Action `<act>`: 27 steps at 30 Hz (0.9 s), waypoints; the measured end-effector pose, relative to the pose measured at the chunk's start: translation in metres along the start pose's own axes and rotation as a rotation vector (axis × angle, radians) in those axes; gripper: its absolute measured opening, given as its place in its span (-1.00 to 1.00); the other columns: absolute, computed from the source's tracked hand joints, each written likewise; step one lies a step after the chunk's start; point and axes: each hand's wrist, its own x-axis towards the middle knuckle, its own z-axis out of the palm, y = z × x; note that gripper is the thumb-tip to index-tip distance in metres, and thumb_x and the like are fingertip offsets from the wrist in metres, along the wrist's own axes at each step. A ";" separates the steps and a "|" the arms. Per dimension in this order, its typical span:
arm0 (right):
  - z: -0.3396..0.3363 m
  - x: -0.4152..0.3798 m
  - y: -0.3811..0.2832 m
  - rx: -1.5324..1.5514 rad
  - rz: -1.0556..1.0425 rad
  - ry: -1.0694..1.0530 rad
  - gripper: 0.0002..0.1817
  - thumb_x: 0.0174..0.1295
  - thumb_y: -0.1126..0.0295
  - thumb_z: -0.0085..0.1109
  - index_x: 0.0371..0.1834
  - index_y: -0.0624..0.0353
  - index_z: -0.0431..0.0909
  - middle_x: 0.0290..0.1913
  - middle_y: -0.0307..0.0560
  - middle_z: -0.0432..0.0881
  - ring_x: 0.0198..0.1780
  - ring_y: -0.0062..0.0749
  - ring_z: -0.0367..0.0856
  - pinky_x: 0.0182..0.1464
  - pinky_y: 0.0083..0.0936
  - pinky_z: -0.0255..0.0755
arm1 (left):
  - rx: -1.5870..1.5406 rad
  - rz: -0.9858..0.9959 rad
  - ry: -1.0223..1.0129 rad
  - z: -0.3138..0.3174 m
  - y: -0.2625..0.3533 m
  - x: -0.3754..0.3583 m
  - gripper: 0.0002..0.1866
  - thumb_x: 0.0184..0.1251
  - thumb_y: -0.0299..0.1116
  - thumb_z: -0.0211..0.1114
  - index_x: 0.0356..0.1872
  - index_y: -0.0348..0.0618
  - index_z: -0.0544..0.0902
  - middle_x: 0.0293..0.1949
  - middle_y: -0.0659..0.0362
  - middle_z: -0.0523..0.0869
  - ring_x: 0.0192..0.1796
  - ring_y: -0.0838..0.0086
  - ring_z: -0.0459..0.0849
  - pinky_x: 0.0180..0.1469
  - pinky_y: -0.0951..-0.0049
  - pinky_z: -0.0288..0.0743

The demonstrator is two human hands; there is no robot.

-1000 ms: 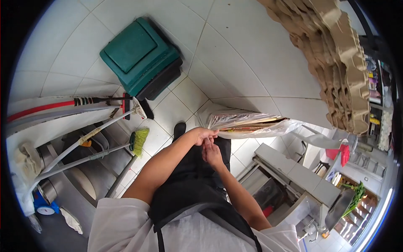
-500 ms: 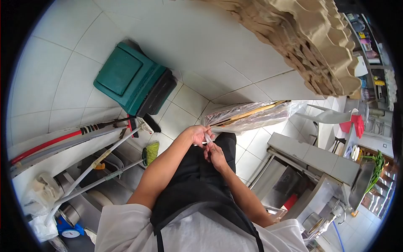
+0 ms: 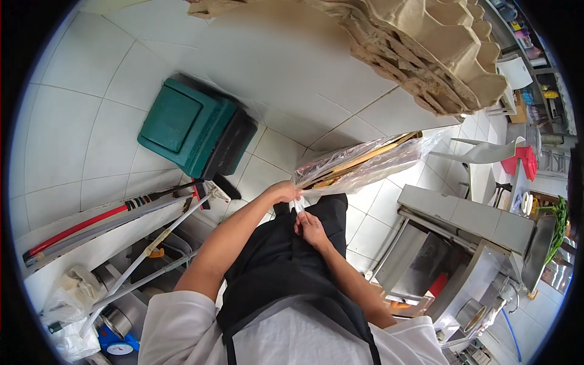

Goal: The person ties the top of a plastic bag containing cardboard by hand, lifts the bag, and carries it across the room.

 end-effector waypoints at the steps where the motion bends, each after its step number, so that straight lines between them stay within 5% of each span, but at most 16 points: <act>1: 0.002 0.002 0.004 0.029 -0.013 0.001 -0.63 0.31 0.16 -0.35 -0.55 0.14 0.28 -0.67 -0.23 0.40 -0.68 -0.61 0.29 -0.60 -0.67 0.20 | 0.002 -0.005 0.002 0.000 0.001 0.000 -0.65 0.16 -0.03 0.08 -0.53 -0.07 0.62 -0.61 0.08 0.55 -0.55 0.37 0.49 -0.40 0.36 0.32; 4: 0.003 0.010 0.012 0.033 -0.025 0.012 -0.62 0.30 0.16 -0.33 -0.56 0.16 0.29 -0.69 -0.21 0.40 -0.69 -0.59 0.31 -0.60 -0.65 0.23 | 0.113 -0.004 -0.005 -0.002 0.006 0.002 -0.63 0.14 -0.01 0.08 -0.60 -0.06 0.63 -0.52 0.00 0.60 -0.43 0.29 0.57 -0.32 0.31 0.36; 7: 0.004 0.024 0.020 -0.026 0.008 0.027 -0.61 0.29 0.15 -0.30 -0.58 0.18 0.30 -0.71 -0.18 0.40 -0.69 -0.58 0.34 -0.61 -0.62 0.25 | 0.188 -0.162 0.040 0.000 0.018 -0.005 -0.64 0.05 -0.05 0.18 -0.36 -0.17 0.62 -0.34 -0.03 0.62 -0.23 0.20 0.59 -0.20 0.28 0.44; 13: 0.019 0.086 0.050 -0.121 -0.187 0.100 -0.70 0.16 0.26 -0.14 -0.56 0.28 0.41 -0.67 -0.02 0.50 -0.60 -0.31 0.52 -0.55 -0.44 0.37 | 0.123 -0.131 0.416 0.025 0.027 -0.035 -0.75 0.07 -0.25 0.15 -0.45 -0.26 0.60 -0.40 -0.11 0.60 -0.32 0.11 0.59 -0.26 0.21 0.45; 14: 0.018 0.085 0.050 -0.246 -0.201 0.075 -0.72 0.12 0.28 -0.11 -0.56 0.28 0.43 -0.67 -0.01 0.50 -0.60 -0.31 0.52 -0.54 -0.44 0.37 | 0.086 -0.125 0.584 0.031 0.028 -0.037 -0.78 0.07 -0.30 0.14 -0.44 -0.27 0.60 -0.40 -0.11 0.60 -0.32 0.11 0.59 -0.27 0.21 0.45; 18: 0.001 0.072 0.036 -0.768 -0.263 -0.026 -0.78 -0.02 0.32 0.00 -0.56 0.30 0.48 -0.65 0.01 0.53 -0.57 -0.31 0.55 -0.52 -0.44 0.39 | 0.019 -0.002 0.661 0.055 -0.001 -0.031 -0.85 0.02 -0.39 0.12 -0.39 -0.23 0.53 -0.38 0.01 0.62 -0.30 0.17 0.59 -0.26 0.23 0.44; 19: -0.006 0.057 0.012 -0.713 0.099 -0.079 -0.79 -0.08 0.35 0.03 -0.61 0.31 0.50 -0.61 0.11 0.54 -0.51 -0.13 0.55 -0.46 -0.33 0.40 | 0.037 0.093 0.761 0.059 -0.007 -0.027 -0.89 -0.03 -0.48 0.11 -0.41 -0.19 0.49 -0.39 0.04 0.62 -0.30 0.20 0.58 -0.27 0.24 0.44; 20: -0.006 0.043 -0.016 -0.743 0.111 -0.091 -0.79 -0.08 0.35 0.03 -0.61 0.31 0.50 -0.61 0.11 0.54 -0.51 -0.13 0.55 -0.46 -0.33 0.40 | 0.004 0.085 0.769 0.061 -0.011 -0.025 -0.89 -0.03 -0.48 0.11 -0.41 -0.19 0.49 -0.39 0.04 0.62 -0.30 0.20 0.58 -0.27 0.24 0.44; 23: 0.004 0.031 -0.091 -1.088 -0.221 0.174 -0.81 -0.08 0.34 0.05 -0.58 0.26 0.52 -0.62 0.11 0.51 -0.51 -0.02 0.50 -0.40 -0.26 0.39 | -0.020 0.311 0.955 0.065 -0.016 -0.029 -0.87 -0.06 -0.51 0.06 -0.42 -0.15 0.47 -0.49 0.11 0.58 -0.33 0.30 0.56 -0.27 0.35 0.45; 24: 0.009 0.047 -0.111 -1.106 -0.252 0.189 -0.79 -0.08 0.31 0.05 -0.55 0.25 0.54 -0.59 0.13 0.51 -0.48 -0.01 0.49 -0.37 -0.24 0.39 | -0.006 0.228 0.931 0.073 -0.019 -0.021 -0.86 -0.06 -0.51 0.06 -0.40 -0.15 0.47 -0.50 0.12 0.57 -0.32 0.31 0.55 -0.27 0.36 0.44; 26: 0.022 0.085 -0.128 -1.193 -0.798 0.128 -0.75 -0.09 0.28 0.08 -0.48 0.26 0.53 -0.48 0.13 0.53 -0.42 -0.07 0.50 -0.32 -0.24 0.38 | 0.070 0.201 0.984 0.081 -0.020 -0.019 -0.85 -0.06 -0.51 0.07 -0.39 -0.16 0.48 -0.50 0.12 0.57 -0.34 0.30 0.55 -0.28 0.35 0.43; 27: 0.028 0.103 -0.123 -1.447 -0.720 -0.024 -0.77 -0.11 0.31 0.09 -0.43 0.24 0.53 -0.42 0.10 0.54 -0.38 -0.11 0.51 -0.31 -0.25 0.38 | 0.044 0.190 0.994 0.082 -0.018 -0.021 -0.85 -0.06 -0.51 0.07 -0.39 -0.16 0.48 -0.50 0.12 0.57 -0.34 0.30 0.55 -0.28 0.35 0.43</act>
